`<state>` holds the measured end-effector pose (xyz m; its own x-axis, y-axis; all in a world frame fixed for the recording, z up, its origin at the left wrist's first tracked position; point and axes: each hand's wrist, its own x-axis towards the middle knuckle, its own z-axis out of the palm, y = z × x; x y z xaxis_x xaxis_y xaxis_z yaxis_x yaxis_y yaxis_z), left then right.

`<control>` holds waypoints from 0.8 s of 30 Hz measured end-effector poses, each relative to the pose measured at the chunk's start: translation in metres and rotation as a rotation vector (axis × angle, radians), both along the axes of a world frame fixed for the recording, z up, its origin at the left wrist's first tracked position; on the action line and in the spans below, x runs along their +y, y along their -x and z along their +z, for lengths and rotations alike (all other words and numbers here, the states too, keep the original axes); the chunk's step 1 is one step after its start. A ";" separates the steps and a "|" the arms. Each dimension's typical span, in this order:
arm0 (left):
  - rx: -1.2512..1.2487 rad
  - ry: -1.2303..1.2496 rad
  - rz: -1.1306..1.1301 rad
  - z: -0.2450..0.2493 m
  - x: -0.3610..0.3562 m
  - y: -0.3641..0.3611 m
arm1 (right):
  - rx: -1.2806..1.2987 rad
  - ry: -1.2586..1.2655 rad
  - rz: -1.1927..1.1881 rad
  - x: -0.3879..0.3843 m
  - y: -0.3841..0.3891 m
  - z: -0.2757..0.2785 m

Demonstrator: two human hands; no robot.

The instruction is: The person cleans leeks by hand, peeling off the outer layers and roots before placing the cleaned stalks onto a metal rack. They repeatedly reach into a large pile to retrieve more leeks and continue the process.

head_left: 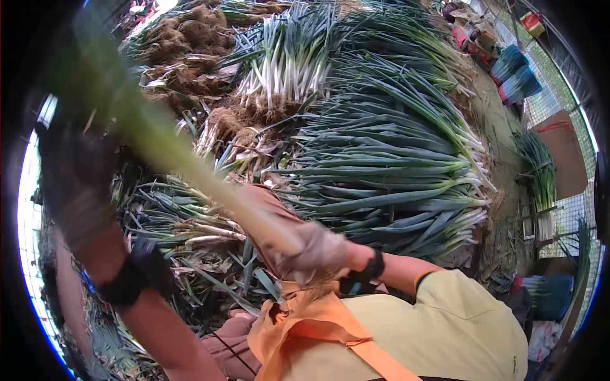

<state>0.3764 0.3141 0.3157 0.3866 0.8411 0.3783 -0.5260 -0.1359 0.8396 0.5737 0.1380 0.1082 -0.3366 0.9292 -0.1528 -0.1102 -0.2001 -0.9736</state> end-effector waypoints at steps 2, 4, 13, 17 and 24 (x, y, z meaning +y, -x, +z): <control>0.020 0.017 -0.082 -0.024 0.023 -0.026 | 0.017 0.078 -0.264 0.000 -0.033 -0.001; 0.090 0.154 0.012 -0.064 0.020 -0.027 | 0.137 0.126 -0.538 0.005 -0.063 -0.010; 0.627 1.000 0.515 -0.333 -0.050 0.135 | 0.619 0.714 -0.830 0.048 -0.200 -0.257; 0.645 1.382 0.664 -0.370 -0.087 0.173 | 0.537 0.740 -0.962 0.052 -0.172 -0.223; 0.444 1.286 0.676 -0.398 -0.124 0.215 | 0.085 0.865 -0.946 0.049 -0.204 -0.218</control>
